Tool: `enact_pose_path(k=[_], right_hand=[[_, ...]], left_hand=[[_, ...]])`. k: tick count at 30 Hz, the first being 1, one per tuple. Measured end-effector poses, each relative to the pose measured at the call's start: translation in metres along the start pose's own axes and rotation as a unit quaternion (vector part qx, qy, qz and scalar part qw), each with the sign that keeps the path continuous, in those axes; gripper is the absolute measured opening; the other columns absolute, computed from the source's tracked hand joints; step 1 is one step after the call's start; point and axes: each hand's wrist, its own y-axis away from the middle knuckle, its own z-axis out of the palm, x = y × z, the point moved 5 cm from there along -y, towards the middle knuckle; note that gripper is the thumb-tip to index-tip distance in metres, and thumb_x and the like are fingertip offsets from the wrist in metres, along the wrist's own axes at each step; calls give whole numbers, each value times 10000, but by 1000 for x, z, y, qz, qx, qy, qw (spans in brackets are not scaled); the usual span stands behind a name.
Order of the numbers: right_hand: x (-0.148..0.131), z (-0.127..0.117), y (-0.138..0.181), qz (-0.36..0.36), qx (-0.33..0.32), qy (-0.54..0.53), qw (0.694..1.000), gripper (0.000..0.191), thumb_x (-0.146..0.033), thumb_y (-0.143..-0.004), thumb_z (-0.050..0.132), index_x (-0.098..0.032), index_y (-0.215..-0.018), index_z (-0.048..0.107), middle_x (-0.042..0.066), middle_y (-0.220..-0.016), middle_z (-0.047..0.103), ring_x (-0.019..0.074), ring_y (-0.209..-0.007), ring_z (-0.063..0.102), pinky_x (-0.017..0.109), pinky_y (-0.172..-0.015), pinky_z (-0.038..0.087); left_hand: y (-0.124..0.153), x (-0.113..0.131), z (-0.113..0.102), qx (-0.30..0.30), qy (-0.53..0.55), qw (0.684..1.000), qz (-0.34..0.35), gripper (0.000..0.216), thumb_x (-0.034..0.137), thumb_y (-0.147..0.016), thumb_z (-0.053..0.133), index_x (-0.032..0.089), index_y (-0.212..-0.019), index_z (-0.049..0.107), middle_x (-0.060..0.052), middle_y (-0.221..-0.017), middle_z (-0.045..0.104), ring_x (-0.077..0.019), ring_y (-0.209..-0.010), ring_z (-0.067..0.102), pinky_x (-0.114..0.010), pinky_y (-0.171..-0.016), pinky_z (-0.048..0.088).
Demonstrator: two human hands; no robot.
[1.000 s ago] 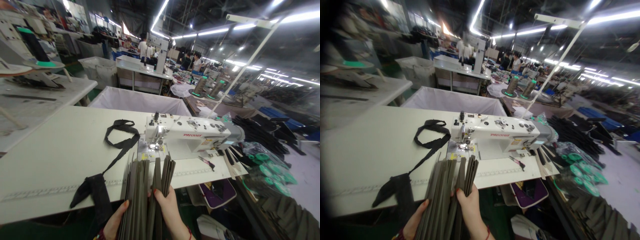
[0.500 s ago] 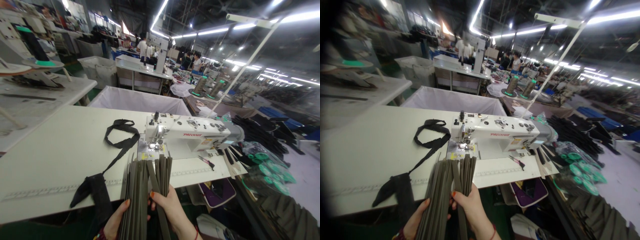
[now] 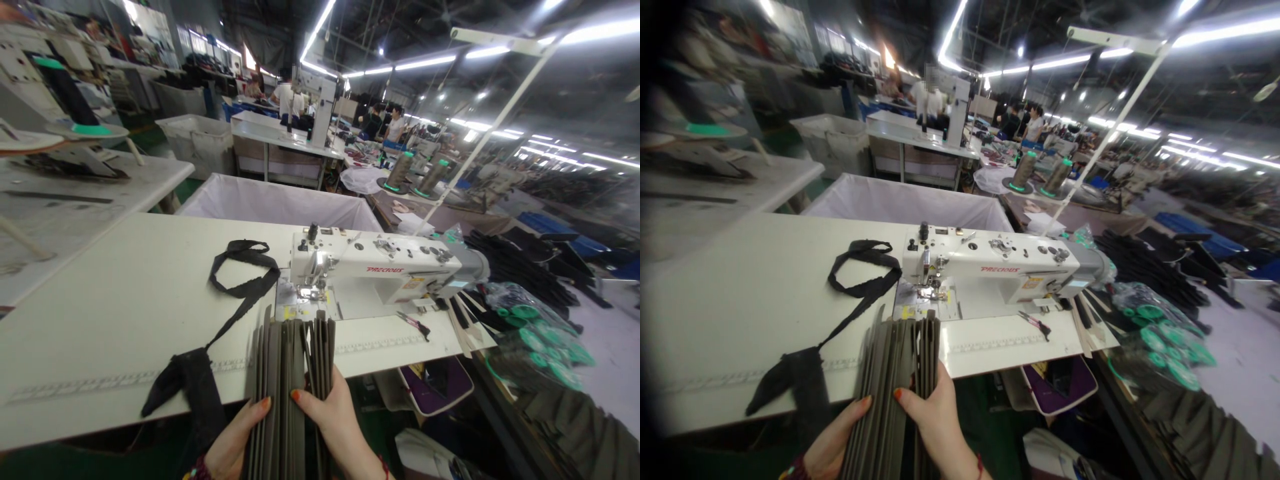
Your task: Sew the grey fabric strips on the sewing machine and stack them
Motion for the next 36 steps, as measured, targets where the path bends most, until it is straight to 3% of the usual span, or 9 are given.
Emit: enact_pose_path(k=[6,14,23,27,30,33,36], right_hand=[[-2,-3,0,-3,13,21,1000,345,-306,-665,811,-188,-923,613,11,-802,671,208,-762,625,322,-720,505],[2,-3,1,3,-5,-10,1000,485,-357,-707,810,-157,-1104,615,114,-1079,722,290,-1009,663,424,-909,508],[15,-14,2,68,20,-95,993,423,-355,-704,825,-146,-1037,670,104,-1067,735,270,-1003,665,396,-914,502],[22,-15,3,100,26,-165,981,396,-326,-653,861,-160,-966,684,73,-1005,741,222,-899,677,345,-850,513],[30,-12,2,146,-6,-199,969,356,-382,-669,830,-156,-903,686,55,-828,725,192,-685,662,341,-695,533],[37,-11,1,193,-42,-235,952,361,-467,-696,770,-136,-813,686,16,-655,641,128,-539,577,263,-554,482],[42,-19,0,217,-49,-252,942,402,-506,-645,780,-132,-729,656,-15,-623,582,63,-495,501,187,-498,406]], left_hand=[[-1,3,0,6,12,1000,19,366,251,-761,813,92,-1082,740,-155,-1005,779,-341,-991,722,-453,-996,501],[-1,5,-1,12,7,999,30,343,187,-810,763,97,-1138,718,-139,-968,787,-324,-960,735,-434,-955,531],[-4,-4,-4,29,44,998,-34,424,245,-738,835,51,-1098,723,-163,-970,783,-362,-1002,718,-445,-956,530],[-2,-5,-1,22,48,998,-42,430,254,-724,846,61,-1088,725,-158,-1028,774,-358,-1040,704,-438,-975,520],[-1,-3,4,1,43,999,-24,428,282,-705,858,73,-1058,737,-154,-1045,771,-348,-1009,716,-435,-943,543],[-1,-2,5,-17,33,999,8,412,319,-714,849,76,-1032,749,-157,-1102,755,-330,-988,722,-424,-882,577],[-1,-2,3,-25,32,999,22,409,336,-733,835,76,-1038,752,-148,-1137,744,-306,-970,725,-404,-854,591]])
